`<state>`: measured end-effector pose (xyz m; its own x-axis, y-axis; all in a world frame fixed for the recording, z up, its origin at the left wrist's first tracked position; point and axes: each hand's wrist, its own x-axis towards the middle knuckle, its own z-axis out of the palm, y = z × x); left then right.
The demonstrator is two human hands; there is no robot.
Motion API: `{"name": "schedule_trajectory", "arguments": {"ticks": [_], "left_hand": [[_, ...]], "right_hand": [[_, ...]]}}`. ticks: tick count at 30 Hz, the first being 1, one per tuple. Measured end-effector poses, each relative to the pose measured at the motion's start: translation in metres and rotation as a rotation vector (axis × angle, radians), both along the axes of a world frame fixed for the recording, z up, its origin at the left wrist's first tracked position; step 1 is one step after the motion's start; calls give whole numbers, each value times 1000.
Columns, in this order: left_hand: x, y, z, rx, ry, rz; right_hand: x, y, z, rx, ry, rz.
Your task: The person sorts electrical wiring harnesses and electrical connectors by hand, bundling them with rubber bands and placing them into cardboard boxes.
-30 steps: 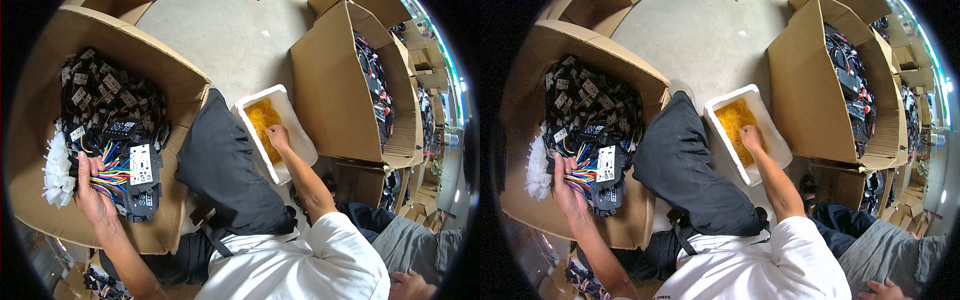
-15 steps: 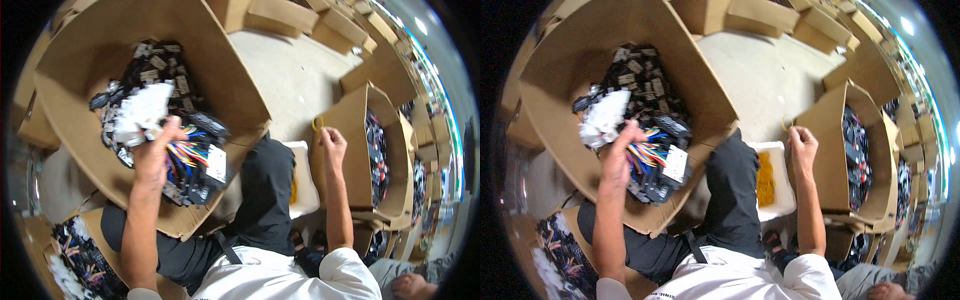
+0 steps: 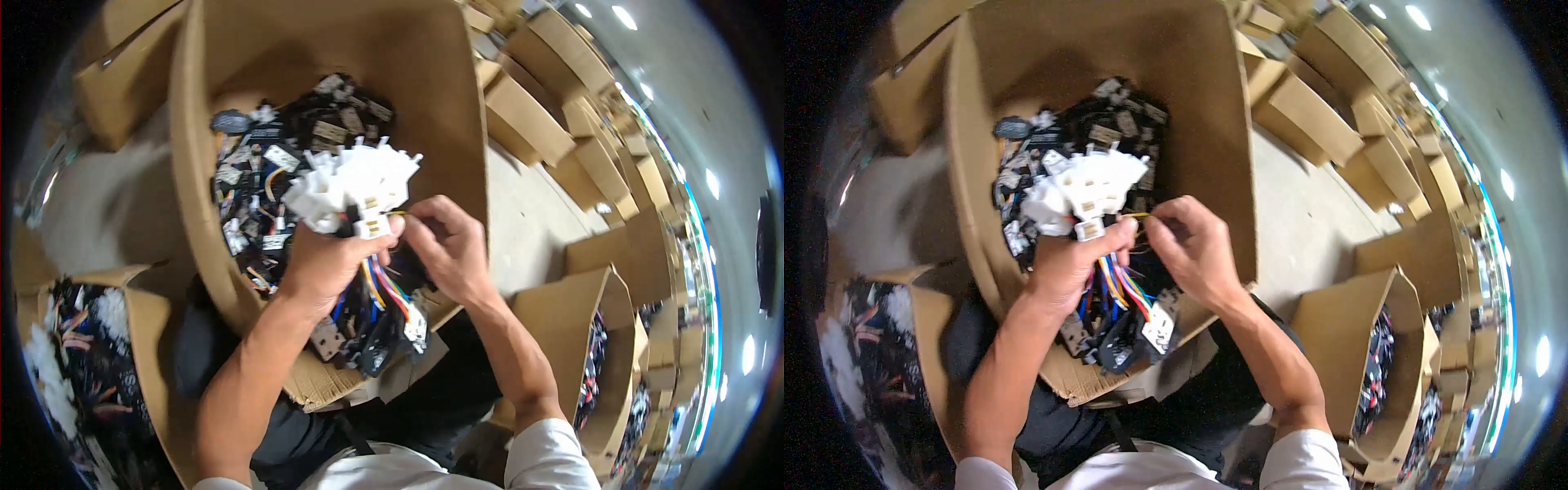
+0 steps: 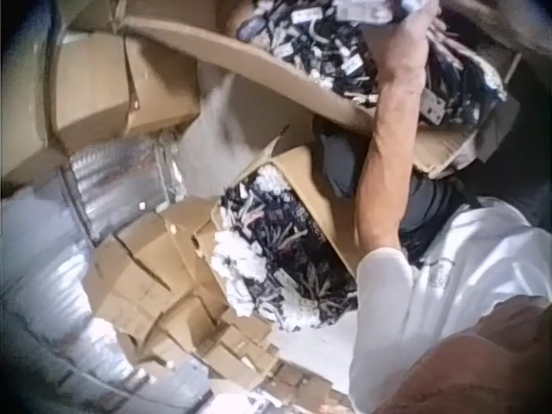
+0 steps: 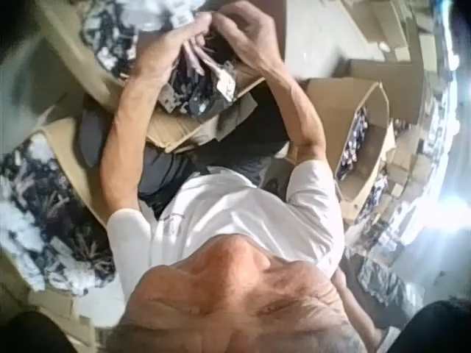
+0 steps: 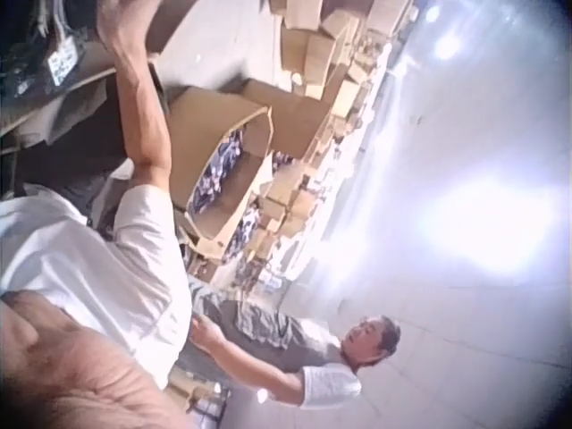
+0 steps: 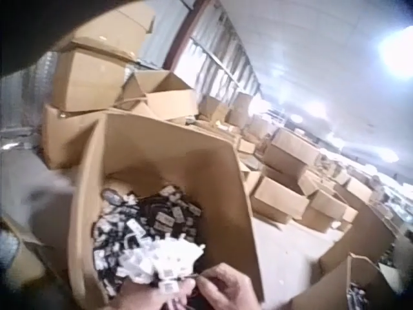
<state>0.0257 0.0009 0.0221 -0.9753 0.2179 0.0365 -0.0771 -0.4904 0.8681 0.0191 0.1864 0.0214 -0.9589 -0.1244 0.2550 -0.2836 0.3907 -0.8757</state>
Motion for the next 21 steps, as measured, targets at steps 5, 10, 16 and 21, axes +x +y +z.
{"name": "schedule_trajectory", "arguments": {"ticks": [5, 10, 16, 21], "left_hand": [[8, 13, 0, -81, 81, -103], [-1, 29, -25, -11, -108, 81], [0, -4, -53, -317, 99, 263], [-9, -3, -74, -812, 809, 355]], "right_hand": [[-14, 6, -1, -218, -56, -151], [7, 14, 17, -1133, -539, 89], [10, 27, 29, -980, -577, 554], [15, 37, 46, -1054, -539, 587]]}}
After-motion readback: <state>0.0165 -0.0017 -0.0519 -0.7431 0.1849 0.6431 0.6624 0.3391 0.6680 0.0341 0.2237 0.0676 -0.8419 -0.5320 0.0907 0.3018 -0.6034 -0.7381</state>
